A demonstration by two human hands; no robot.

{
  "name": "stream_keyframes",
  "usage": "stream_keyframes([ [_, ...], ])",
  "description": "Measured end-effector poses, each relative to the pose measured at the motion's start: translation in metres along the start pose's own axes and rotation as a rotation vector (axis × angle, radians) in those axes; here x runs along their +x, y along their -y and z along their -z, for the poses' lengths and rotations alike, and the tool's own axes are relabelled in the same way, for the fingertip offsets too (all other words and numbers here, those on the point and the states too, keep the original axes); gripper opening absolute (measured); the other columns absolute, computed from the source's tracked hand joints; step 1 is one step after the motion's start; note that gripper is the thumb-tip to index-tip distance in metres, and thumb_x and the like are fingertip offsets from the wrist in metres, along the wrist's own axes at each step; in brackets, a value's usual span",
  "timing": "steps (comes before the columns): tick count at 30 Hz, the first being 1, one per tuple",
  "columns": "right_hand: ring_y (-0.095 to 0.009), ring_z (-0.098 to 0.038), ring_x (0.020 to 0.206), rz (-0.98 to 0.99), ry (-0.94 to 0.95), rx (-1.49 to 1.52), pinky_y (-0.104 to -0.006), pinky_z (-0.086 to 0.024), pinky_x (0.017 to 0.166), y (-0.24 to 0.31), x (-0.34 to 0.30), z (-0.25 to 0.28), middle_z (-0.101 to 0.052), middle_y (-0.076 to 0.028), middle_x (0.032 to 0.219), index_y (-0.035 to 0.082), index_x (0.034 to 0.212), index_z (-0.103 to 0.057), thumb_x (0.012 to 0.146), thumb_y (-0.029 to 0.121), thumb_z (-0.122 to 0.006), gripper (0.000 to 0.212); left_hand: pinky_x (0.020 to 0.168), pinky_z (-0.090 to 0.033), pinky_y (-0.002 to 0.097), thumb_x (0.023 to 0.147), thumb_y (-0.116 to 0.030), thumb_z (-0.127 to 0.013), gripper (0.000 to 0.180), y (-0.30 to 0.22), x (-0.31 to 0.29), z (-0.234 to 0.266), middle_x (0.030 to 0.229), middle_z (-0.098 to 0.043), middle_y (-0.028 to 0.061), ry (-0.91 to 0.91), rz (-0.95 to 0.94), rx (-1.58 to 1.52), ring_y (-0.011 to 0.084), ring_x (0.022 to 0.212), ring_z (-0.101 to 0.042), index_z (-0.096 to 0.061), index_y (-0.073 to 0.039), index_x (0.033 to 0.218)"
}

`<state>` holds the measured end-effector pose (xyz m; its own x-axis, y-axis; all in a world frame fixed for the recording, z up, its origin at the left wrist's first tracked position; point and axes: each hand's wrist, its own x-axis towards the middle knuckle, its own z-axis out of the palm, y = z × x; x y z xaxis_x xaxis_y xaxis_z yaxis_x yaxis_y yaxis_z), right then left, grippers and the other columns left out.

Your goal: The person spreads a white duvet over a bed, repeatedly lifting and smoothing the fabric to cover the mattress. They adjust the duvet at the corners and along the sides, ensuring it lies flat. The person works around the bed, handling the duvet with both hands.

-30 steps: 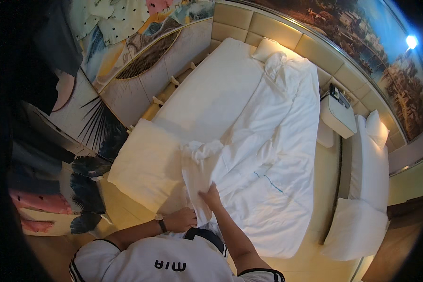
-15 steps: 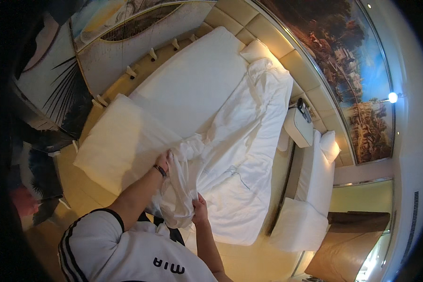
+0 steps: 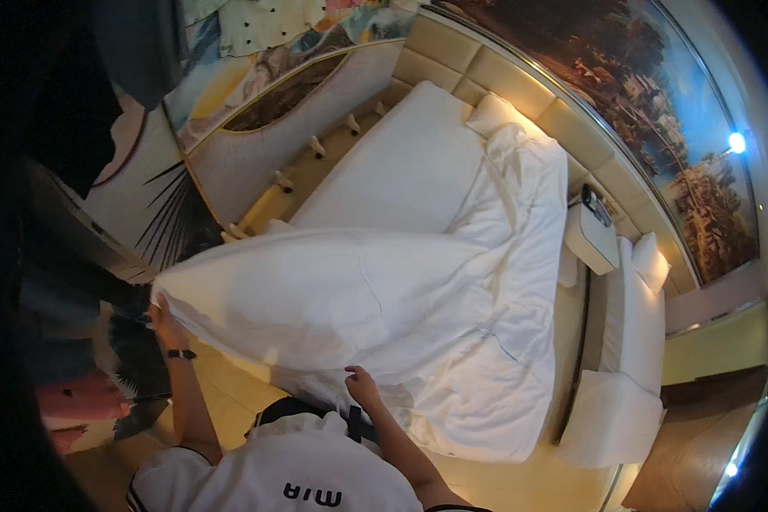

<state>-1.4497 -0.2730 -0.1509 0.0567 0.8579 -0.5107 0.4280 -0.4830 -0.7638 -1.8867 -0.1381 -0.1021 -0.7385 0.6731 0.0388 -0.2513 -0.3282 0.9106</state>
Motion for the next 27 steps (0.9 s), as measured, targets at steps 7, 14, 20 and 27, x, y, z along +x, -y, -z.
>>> stream_keyframes([
  [7,-0.017,-0.058,0.071,-0.254,0.400,0.242,-0.0286,-0.049,0.062,0.010,0.014,-0.083,-0.059,-0.010,0.083,0.004,0.109,-0.053,0.079,0.009,-0.051,0.031,0.083,-0.040,0.0297,0.089,-0.024,-0.050,0.029,-0.016,-0.034,0.027,0.105,-0.055,0.0064,0.108,0.270,-0.023,0.0158,0.096,-0.051,-0.052,-0.001,0.106],
  [14,-0.024,-0.055,0.076,0.037,0.856,0.754,-0.0345,-0.048,0.069,-0.146,0.055,-0.142,-0.056,-0.015,0.087,0.000,0.104,-0.052,0.077,0.010,-0.053,0.029,0.090,-0.040,0.0341,0.089,-0.023,-0.048,0.035,-0.062,-0.024,-0.022,0.115,-0.051,0.0090,0.391,0.457,-0.544,0.0199,0.105,-0.049,-0.046,-0.001,0.116],
  [20,-0.028,-0.050,0.085,-0.061,0.775,0.904,-0.0386,-0.045,0.075,-0.166,0.055,-0.139,-0.051,-0.013,0.095,0.007,0.111,-0.044,0.083,0.021,-0.044,0.031,0.096,-0.036,0.0352,0.090,-0.019,-0.045,0.035,-0.069,-0.033,-0.028,0.119,-0.049,0.0120,0.503,0.696,-0.702,0.0222,0.109,-0.046,-0.043,0.004,0.118],
  [27,-0.028,-0.044,0.109,-0.568,1.071,1.503,-0.0419,-0.034,0.095,0.055,-0.019,-0.161,-0.047,-0.015,0.114,0.007,0.122,-0.037,0.082,0.046,-0.052,0.058,0.085,-0.042,0.0315,0.086,-0.004,-0.048,0.017,-0.092,-0.097,-0.005,0.102,-0.057,0.0090,0.573,0.522,-0.087,0.0189,0.092,-0.055,-0.055,0.005,0.099],
])
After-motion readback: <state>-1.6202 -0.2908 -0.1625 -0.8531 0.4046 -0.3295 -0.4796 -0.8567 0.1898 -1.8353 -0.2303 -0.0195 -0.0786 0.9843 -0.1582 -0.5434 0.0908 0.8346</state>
